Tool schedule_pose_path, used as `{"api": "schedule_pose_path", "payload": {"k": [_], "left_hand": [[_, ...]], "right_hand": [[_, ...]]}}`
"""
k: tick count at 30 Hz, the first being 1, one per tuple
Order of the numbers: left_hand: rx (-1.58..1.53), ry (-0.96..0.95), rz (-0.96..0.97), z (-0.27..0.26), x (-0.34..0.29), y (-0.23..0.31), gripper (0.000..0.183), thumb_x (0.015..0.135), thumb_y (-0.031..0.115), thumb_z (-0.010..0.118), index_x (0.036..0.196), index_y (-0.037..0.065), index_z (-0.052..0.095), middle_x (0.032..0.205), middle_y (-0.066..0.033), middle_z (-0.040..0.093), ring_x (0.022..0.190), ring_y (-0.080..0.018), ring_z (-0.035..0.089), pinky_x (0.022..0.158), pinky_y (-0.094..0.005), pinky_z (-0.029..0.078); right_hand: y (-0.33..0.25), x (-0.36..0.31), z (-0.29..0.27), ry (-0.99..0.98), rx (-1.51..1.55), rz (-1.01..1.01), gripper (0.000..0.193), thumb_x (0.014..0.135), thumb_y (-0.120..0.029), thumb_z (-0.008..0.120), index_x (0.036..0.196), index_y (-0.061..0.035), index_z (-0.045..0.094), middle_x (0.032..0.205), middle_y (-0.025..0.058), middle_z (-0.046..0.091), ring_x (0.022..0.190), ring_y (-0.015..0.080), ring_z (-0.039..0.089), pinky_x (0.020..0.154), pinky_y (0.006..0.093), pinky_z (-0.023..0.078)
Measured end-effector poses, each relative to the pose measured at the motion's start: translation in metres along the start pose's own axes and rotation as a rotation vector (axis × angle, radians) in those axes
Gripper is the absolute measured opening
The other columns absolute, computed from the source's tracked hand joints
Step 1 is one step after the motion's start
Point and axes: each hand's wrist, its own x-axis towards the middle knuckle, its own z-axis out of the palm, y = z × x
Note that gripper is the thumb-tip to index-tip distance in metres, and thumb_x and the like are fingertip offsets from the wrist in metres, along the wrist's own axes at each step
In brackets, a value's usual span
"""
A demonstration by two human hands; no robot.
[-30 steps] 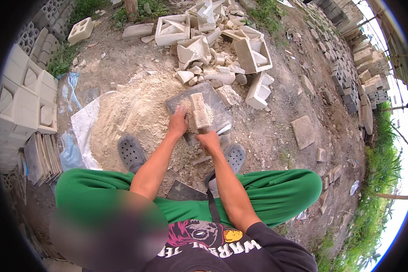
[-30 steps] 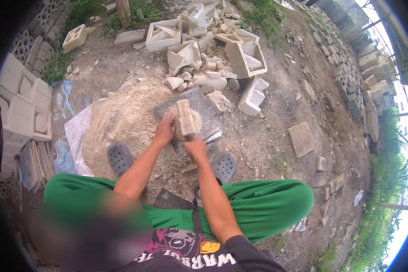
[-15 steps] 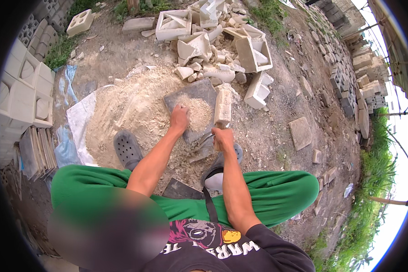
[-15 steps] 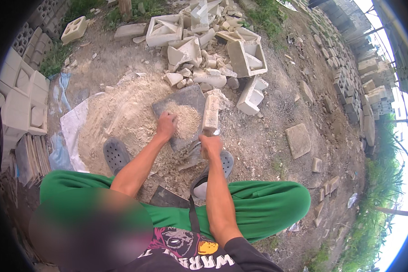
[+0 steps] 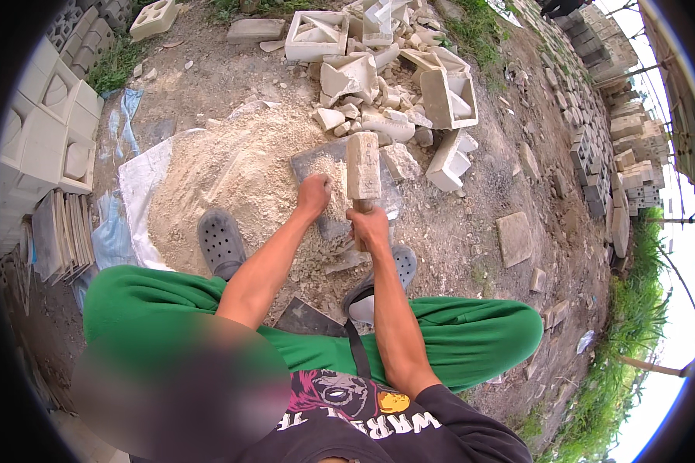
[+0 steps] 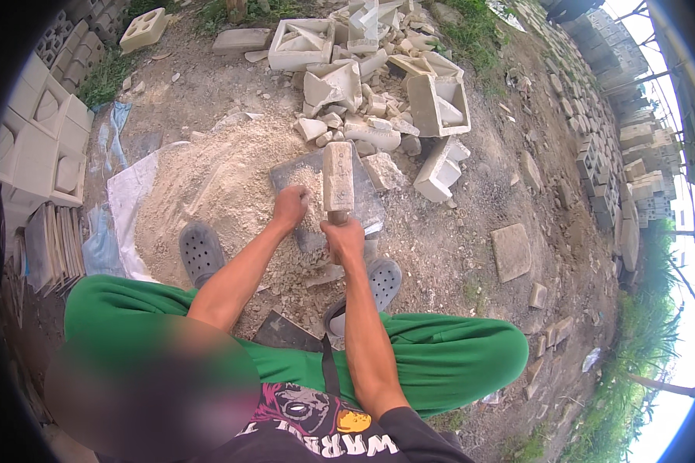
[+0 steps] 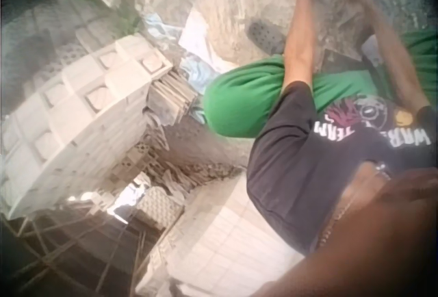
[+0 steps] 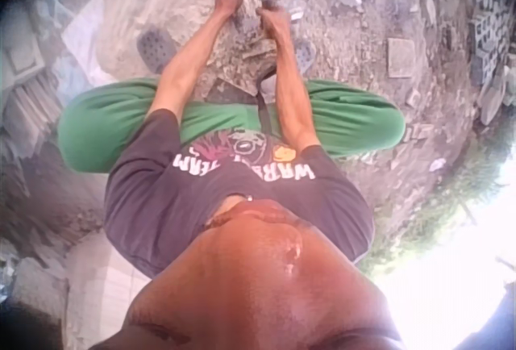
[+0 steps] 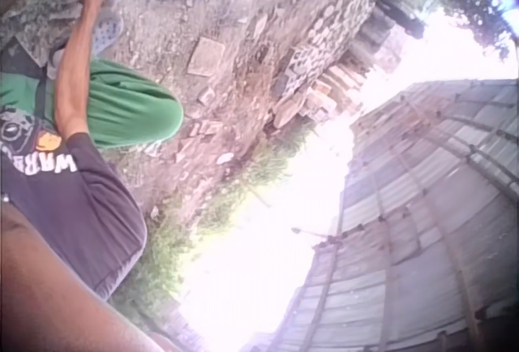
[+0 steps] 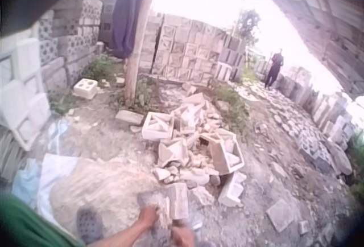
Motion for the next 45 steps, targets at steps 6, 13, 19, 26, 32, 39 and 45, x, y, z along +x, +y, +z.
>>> {"api": "schedule_pose_path", "payload": {"k": [6, 13, 19, 26, 32, 39, 45], "left_hand": [[-0.138, 0.054, -0.031, -0.002, -0.007, 0.012, 0.017, 0.079, 0.003, 0.059, 0.09, 0.001, 0.073, 0.09, -0.0231, 0.067, 0.091, -0.0414, 0.064, 0.082, -0.0468, 0.051], [-0.197, 0.089, -0.145, -0.006, -0.015, 0.009, 0.017, 0.082, 0.011, 0.066, 0.095, 0.002, 0.074, 0.091, -0.0199, 0.071, 0.089, -0.0363, 0.069, 0.081, -0.0433, 0.053], [-0.287, 0.026, -0.305, -0.007, -0.009, 0.002, 0.016, 0.083, 0.012, 0.069, 0.096, 0.006, 0.076, 0.089, -0.0159, 0.074, 0.083, -0.0307, 0.072, 0.077, -0.0396, 0.055], [-0.275, 0.054, -0.338, -0.012, -0.01, 0.014, 0.018, 0.086, 0.017, 0.069, 0.099, 0.007, 0.076, 0.094, -0.0146, 0.075, 0.087, -0.0253, 0.073, 0.078, -0.0362, 0.056], [-0.372, -0.057, -0.244, -0.021, 0.008, 0.036, 0.024, 0.09, 0.021, 0.067, 0.106, 0.006, 0.076, 0.098, -0.0168, 0.075, 0.089, -0.0279, 0.073, 0.079, -0.0367, 0.055], [-0.112, 0.037, -0.231, -0.02, -0.004, 0.006, 0.023, 0.087, 0.022, 0.067, 0.102, 0.007, 0.075, 0.091, -0.016, 0.073, 0.083, -0.0296, 0.071, 0.078, -0.0403, 0.054], [-0.087, 0.016, -0.195, -0.008, -0.031, 0.014, 0.02, 0.08, 0.015, 0.067, 0.097, 0.006, 0.075, 0.091, -0.0175, 0.071, 0.086, -0.0337, 0.069, 0.08, -0.0432, 0.054]], "right_hand": [[0.016, -0.001, 0.015, -0.024, -0.08, -0.08, 0.025, 0.075, -0.019, 0.074, 0.074, 0.0044, 0.067, 0.057, 0.0103, 0.063, 0.047, 0.0198, 0.064, 0.047, 0.0343, 0.051], [0.015, 0.006, 0.016, -0.05, -0.231, 0.063, 0.024, 0.075, -0.019, 0.073, 0.074, 0.0041, 0.068, 0.057, 0.0099, 0.064, 0.049, 0.0205, 0.065, 0.049, 0.0349, 0.051], [0.026, -0.003, 0.017, -0.004, -0.053, -0.088, 0.03, 0.071, -0.02, 0.073, 0.073, 0.0092, 0.067, 0.06, 0.0124, 0.066, 0.054, 0.0211, 0.068, 0.052, 0.0344, 0.053], [0.008, 0.001, 0.002, 0.053, -0.257, 0.046, 0.028, 0.07, -0.021, 0.072, 0.068, 0.0068, 0.068, 0.057, 0.0122, 0.066, 0.05, 0.022, 0.067, 0.05, 0.0339, 0.053], [0.0, 0.002, -0.029, 0.054, -0.14, 0.107, 0.032, 0.068, -0.027, 0.074, 0.076, 0.0043, 0.072, 0.061, 0.0124, 0.068, 0.055, 0.0238, 0.069, 0.059, 0.0349, 0.055], [-0.036, -0.018, -0.02, 0.109, 0.011, -0.131, 0.026, 0.075, -0.024, 0.074, 0.073, 0.002, 0.07, 0.06, 0.0083, 0.066, 0.053, 0.0166, 0.066, 0.051, 0.0328, 0.051], [0.061, 0.02, 0.013, -0.021, -0.308, -0.045, 0.024, 0.075, -0.02, 0.072, 0.068, 0.0018, 0.066, 0.057, 0.0088, 0.064, 0.049, 0.0181, 0.064, 0.05, 0.0339, 0.051]]}}
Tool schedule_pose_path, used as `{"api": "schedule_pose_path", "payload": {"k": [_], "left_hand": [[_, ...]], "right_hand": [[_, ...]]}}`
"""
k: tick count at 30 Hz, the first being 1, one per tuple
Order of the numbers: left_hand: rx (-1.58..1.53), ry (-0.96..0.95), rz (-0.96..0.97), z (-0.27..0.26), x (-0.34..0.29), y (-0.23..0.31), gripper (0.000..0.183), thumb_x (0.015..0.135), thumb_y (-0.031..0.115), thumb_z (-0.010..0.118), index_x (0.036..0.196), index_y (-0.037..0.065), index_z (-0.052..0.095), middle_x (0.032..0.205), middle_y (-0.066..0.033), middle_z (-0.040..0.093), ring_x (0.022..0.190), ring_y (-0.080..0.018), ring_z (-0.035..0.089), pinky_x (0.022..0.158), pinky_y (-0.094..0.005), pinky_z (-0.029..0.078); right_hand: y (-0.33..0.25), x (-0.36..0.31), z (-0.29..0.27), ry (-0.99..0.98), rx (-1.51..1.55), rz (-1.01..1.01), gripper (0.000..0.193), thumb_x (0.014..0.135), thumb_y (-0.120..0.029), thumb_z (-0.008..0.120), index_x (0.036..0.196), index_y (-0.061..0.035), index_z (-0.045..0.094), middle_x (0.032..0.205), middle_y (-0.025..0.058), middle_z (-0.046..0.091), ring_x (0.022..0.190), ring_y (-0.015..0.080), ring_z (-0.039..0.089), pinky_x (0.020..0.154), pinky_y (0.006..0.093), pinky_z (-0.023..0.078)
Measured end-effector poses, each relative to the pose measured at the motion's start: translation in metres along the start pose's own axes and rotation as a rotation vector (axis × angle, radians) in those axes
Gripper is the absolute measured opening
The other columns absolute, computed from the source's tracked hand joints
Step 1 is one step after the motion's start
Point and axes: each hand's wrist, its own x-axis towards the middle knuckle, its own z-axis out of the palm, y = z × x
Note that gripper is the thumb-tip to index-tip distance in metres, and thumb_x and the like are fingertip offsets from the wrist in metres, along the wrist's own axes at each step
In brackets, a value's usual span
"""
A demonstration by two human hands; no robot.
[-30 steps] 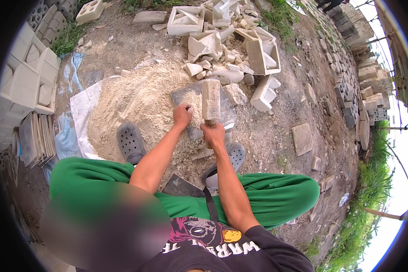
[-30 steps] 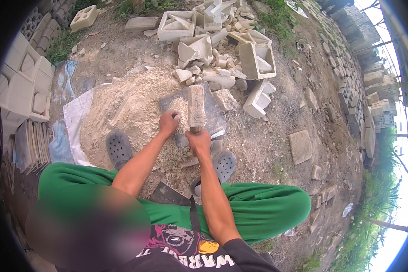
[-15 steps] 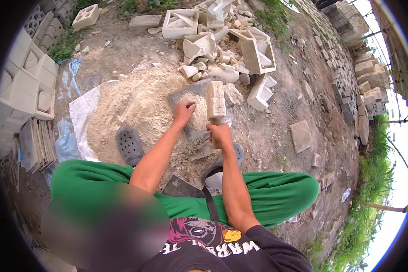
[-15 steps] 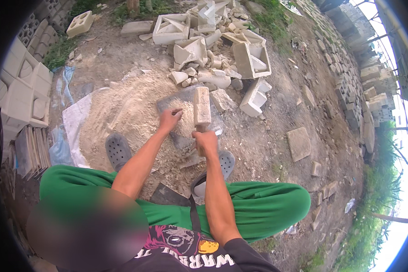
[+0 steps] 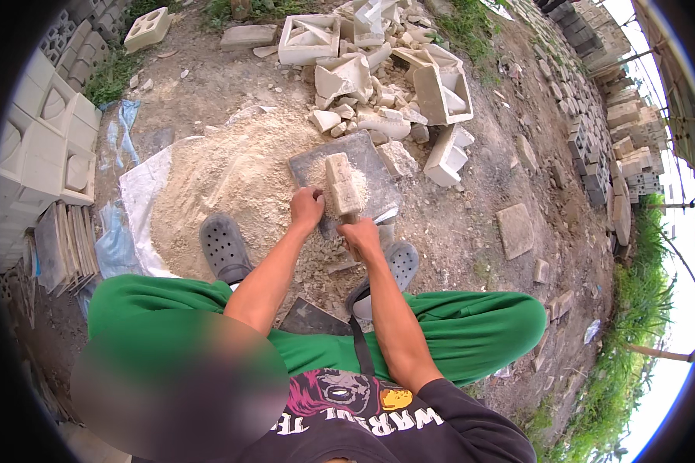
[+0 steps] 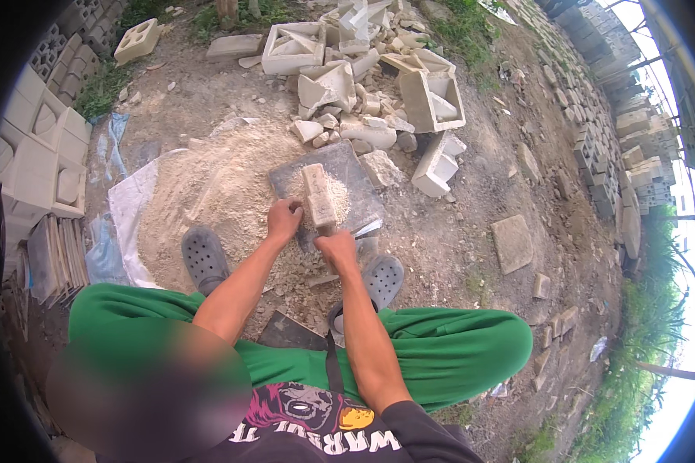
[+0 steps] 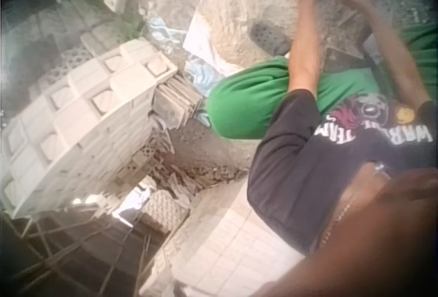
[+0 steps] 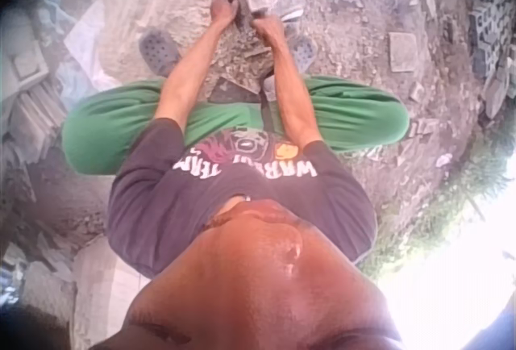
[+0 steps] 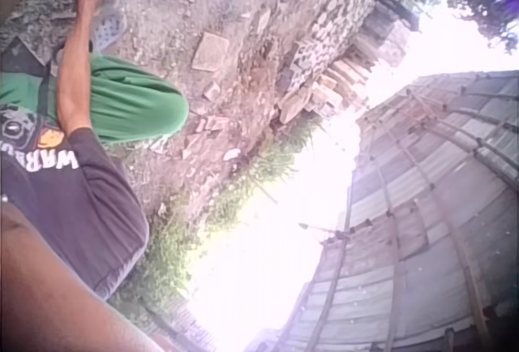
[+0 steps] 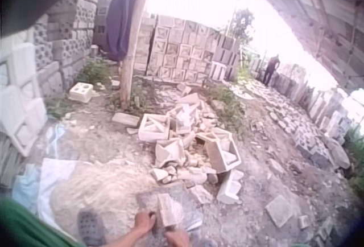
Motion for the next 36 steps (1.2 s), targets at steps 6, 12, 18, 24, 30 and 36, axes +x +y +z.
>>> {"api": "schedule_pose_path", "payload": {"k": [6, 12, 18, 24, 30, 36], "left_hand": [[-0.033, 0.033, -0.039, -0.007, 0.0, -0.017, 0.019, 0.08, 0.015, 0.067, 0.093, 0.003, 0.074, 0.092, -0.0207, 0.068, 0.088, -0.0379, 0.066, 0.081, -0.0453, 0.053], [0.024, -0.033, -0.126, -0.014, -0.006, -0.013, 0.022, 0.078, 0.014, 0.071, 0.095, 0.002, 0.072, 0.094, -0.02, 0.067, 0.093, -0.0366, 0.065, 0.084, -0.0439, 0.053], [0.03, -0.059, -0.083, -0.006, -0.023, 0.005, 0.024, 0.076, 0.013, 0.074, 0.098, 0.003, 0.071, 0.095, -0.0201, 0.067, 0.093, -0.0372, 0.065, 0.085, -0.0445, 0.052], [-0.045, -0.054, -0.077, 0.004, -0.013, 0.004, 0.017, 0.08, 0.009, 0.067, 0.093, 0.001, 0.073, 0.096, -0.0218, 0.069, 0.094, -0.0388, 0.065, 0.086, -0.0461, 0.051], [0.029, -0.068, -0.008, 0.011, 0.009, 0.018, 0.021, 0.083, 0.01, 0.068, 0.103, 0.005, 0.074, 0.096, -0.0168, 0.074, 0.089, -0.0322, 0.071, 0.083, -0.04, 0.054], [-0.16, -0.061, 0.058, 0.006, 0.035, 0.022, 0.025, 0.084, 0.007, 0.063, 0.106, 0.005, 0.074, 0.102, -0.0176, 0.072, 0.094, -0.0339, 0.068, 0.084, -0.044, 0.053]], "right_hand": [[-0.024, -0.02, 0.008, 0.071, -0.018, -0.104, 0.029, 0.072, -0.025, 0.072, 0.071, 0.0037, 0.069, 0.056, 0.012, 0.065, 0.052, 0.0218, 0.067, 0.054, 0.0352, 0.054], [-0.035, -0.019, -0.008, -0.007, 0.013, 0.035, 0.03, 0.07, -0.023, 0.072, 0.069, 0.006, 0.068, 0.058, 0.0124, 0.066, 0.055, 0.0226, 0.069, 0.054, 0.0354, 0.054], [-0.012, -0.009, -0.031, 0.077, 0.073, 0.148, 0.027, 0.07, -0.02, 0.073, 0.07, 0.007, 0.067, 0.062, 0.0133, 0.066, 0.052, 0.021, 0.066, 0.05, 0.0337, 0.053], [-0.005, -0.021, -0.058, 0.1, 0.306, 0.236, 0.028, 0.069, -0.019, 0.074, 0.07, 0.0078, 0.065, 0.058, 0.0102, 0.061, 0.049, 0.021, 0.063, 0.046, 0.036, 0.05], [0.011, -0.011, -0.045, 0.096, 0.296, 0.289, 0.02, 0.075, -0.014, 0.072, 0.073, 0.0045, 0.064, 0.059, 0.01, 0.061, 0.046, 0.0194, 0.06, 0.044, 0.0352, 0.049], [0.007, -0.01, -0.039, 0.099, 0.362, 0.242, 0.021, 0.074, -0.015, 0.072, 0.072, 0.0044, 0.065, 0.058, 0.0108, 0.062, 0.047, 0.0201, 0.062, 0.046, 0.0354, 0.05]]}}
